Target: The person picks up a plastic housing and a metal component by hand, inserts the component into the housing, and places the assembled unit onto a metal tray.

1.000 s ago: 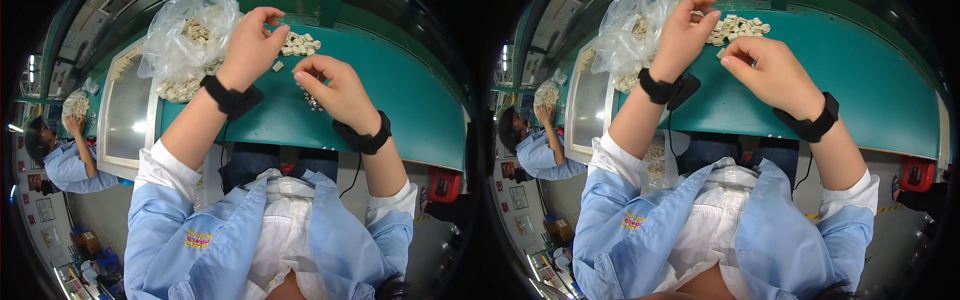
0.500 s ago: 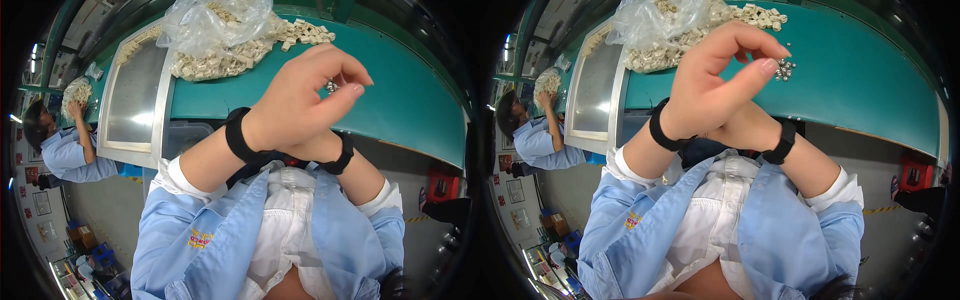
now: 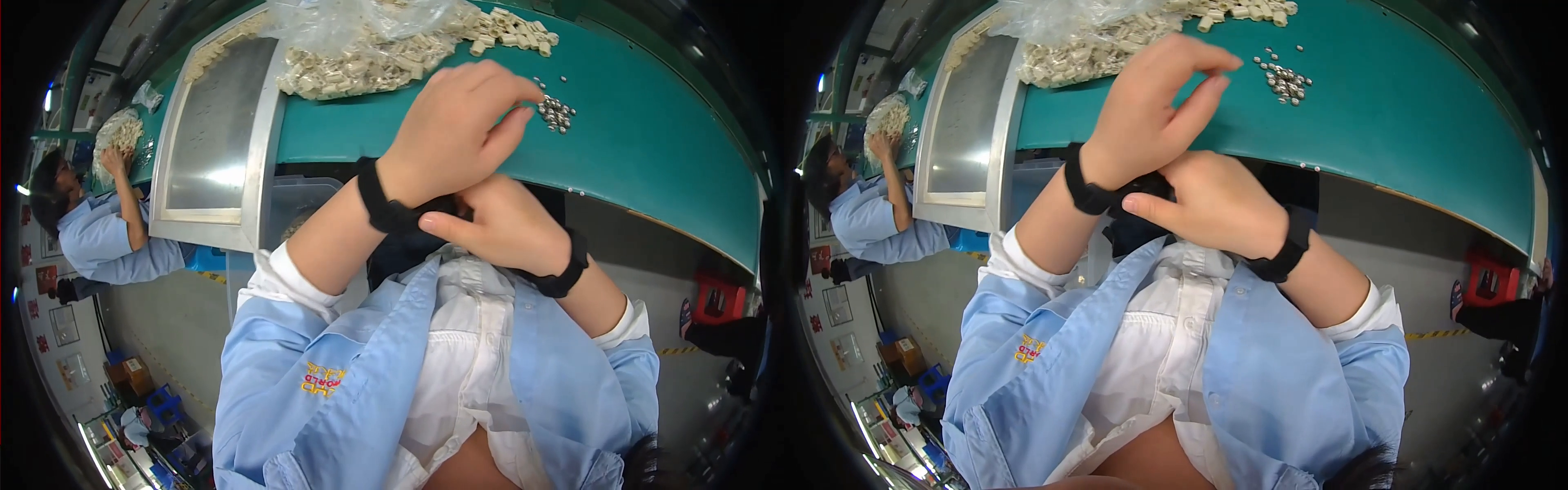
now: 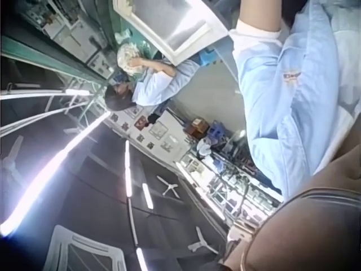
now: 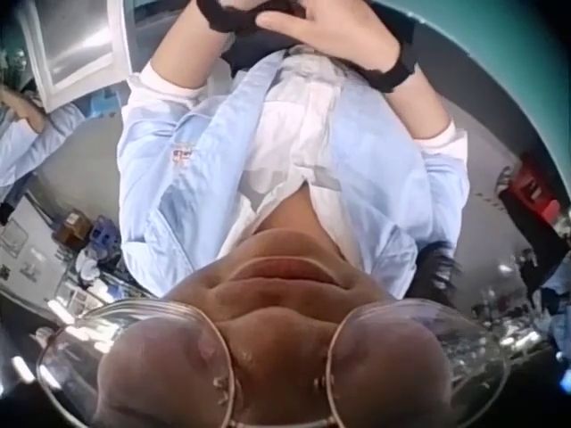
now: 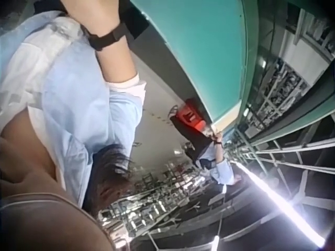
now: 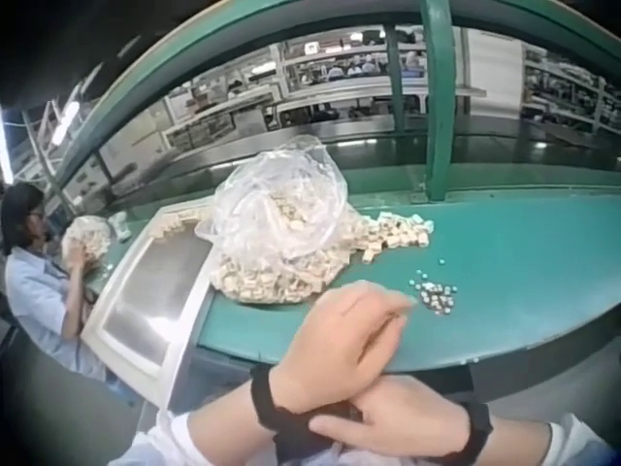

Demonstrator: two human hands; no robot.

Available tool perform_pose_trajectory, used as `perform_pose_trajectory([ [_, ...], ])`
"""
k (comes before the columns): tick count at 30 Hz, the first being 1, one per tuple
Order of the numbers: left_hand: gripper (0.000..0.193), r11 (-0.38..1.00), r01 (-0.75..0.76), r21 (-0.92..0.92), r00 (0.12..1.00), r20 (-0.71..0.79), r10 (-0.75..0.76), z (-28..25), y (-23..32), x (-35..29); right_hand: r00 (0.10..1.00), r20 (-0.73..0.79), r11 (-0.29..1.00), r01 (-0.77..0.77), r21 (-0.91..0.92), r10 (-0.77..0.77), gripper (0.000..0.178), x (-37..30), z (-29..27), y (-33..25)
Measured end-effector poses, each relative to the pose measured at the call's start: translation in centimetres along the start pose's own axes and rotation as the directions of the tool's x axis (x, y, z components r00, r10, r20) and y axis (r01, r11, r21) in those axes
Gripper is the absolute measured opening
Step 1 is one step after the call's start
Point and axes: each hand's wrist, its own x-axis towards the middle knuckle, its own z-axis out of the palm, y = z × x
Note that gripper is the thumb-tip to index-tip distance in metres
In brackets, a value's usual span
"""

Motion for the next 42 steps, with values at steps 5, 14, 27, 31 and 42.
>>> perform_pose_trajectory([
  [5,0.022,0.614,0.409,-0.675,0.871,0.088,-0.484,1.5,3.5,-2.4,0.873,-0.440,0.977,0.197,-0.078,-0.211,0.025,-1.3,-3.6,1.3],
  [14,0.061,0.150,0.782,-0.605,0.618,0.723,-0.309,5.8,7.9,-4.0,0.272,-0.892,0.874,0.432,-0.221,-0.360,0.016,0.5,-5.9,-0.1],
  [27,0.050,0.773,0.409,-0.485,0.885,0.418,-0.206,-0.1,2.2,-2.8,0.798,-0.596,0.995,0.047,-0.085,-0.089,0.014,-3.8,-9.2,0.6],
  [31,0.035,0.269,0.689,-0.672,0.675,0.462,-0.575,-0.4,-2.8,-0.1,0.918,-0.381,0.981,-0.161,-0.108,0.109,0.016,-3.0,-8.9,1.0],
  [42,0.024,0.969,0.157,-0.192,0.959,-0.206,-0.197,2.9,-2.6,2.1,0.991,-0.101,0.973,-0.062,0.222,0.086,0.038,-0.6,1.5,3.0],
])
